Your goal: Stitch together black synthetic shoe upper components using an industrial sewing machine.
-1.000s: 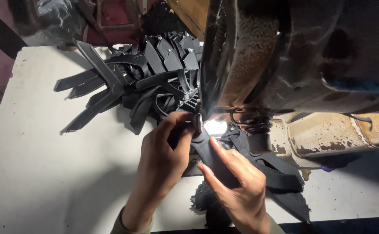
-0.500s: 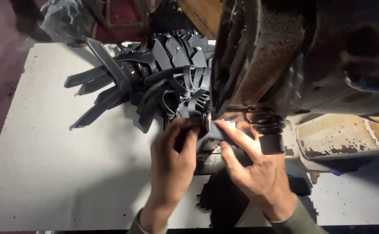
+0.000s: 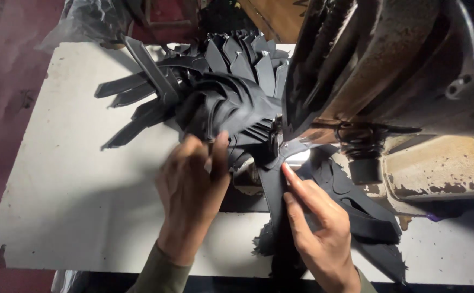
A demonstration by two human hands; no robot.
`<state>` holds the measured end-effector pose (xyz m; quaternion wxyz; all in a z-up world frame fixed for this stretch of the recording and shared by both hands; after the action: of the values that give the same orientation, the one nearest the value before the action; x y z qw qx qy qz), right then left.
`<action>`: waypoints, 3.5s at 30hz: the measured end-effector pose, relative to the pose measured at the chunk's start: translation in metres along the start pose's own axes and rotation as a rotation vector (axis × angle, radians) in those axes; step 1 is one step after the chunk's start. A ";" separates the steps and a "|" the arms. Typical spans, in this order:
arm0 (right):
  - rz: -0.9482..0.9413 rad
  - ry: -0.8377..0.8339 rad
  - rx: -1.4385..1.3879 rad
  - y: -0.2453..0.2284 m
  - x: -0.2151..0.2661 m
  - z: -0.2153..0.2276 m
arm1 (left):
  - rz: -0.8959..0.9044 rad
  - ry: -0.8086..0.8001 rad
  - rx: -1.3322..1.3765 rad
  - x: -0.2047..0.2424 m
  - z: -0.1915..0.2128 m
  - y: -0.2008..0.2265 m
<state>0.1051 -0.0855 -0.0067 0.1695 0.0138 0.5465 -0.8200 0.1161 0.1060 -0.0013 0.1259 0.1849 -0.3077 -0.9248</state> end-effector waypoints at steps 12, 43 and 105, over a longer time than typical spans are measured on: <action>0.066 0.048 0.155 -0.018 0.002 0.002 | -0.174 -0.396 0.683 -0.013 -0.007 0.032; 0.359 -0.052 0.667 0.048 -0.044 0.030 | 0.052 0.005 0.528 0.051 -0.040 0.050; 0.217 -0.050 0.113 0.021 0.052 0.026 | 0.252 -0.108 0.726 0.047 -0.030 0.057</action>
<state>0.0669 -0.1302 -0.0258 0.2696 0.0619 0.4905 -0.8264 0.0934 0.0294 -0.0010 0.1486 0.1291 -0.6415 -0.7414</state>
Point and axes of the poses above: each hand's wrist, its own x-axis away from the middle knuckle, its own z-axis out of the back of the hand, y = z × x, the point moved 6 cm from there along -x, towards the middle knuckle, and after that the axes turned 1 degree about x, right-handed, at the moved point
